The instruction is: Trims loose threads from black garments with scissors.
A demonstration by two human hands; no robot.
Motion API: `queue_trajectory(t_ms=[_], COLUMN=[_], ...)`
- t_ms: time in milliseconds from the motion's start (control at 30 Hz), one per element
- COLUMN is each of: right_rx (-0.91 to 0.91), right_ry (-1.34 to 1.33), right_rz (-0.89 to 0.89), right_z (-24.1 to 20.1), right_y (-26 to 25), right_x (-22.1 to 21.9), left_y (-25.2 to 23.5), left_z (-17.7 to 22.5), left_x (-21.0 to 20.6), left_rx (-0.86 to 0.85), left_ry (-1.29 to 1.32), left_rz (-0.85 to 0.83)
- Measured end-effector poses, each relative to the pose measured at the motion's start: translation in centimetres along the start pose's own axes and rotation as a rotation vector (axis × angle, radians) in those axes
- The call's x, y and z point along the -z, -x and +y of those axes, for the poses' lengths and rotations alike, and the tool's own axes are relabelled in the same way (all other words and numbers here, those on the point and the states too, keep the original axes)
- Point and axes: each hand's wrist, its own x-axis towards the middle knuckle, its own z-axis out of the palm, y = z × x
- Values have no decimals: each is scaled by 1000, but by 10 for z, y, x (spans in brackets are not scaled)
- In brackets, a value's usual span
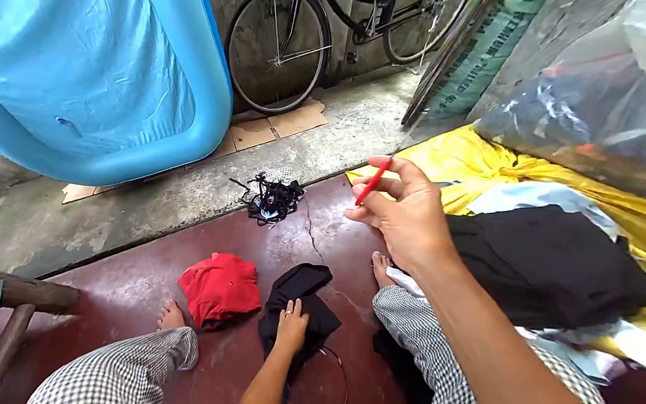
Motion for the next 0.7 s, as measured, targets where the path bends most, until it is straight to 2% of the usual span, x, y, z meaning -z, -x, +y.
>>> queue_trajectory(t_ms=[100, 200, 300, 433, 567, 700], right_rx=[124, 22, -66, -98, 11, -16], right_ry=[175, 209, 181, 224, 304, 122], right_rz=[-43, -77, -76, -175, -352, -478], right_z=[1, 3, 2, 9, 30, 45], right_y=[-7, -12, -17, -14, -5, 11], right_x=[-7, -5, -6, -12, -34, -69], left_y=[-4, -5, 5, 57, 84, 129], left_z=[-16, -24, -5, 42, 49, 50], left_x=[3, 39, 107, 223, 308, 365], left_rx=[16, -98, -233, -375, -506, -496], left_ry=[1, 236, 510, 663, 664, 573], left_rz=[-47, -9, 188, 357, 406, 454])
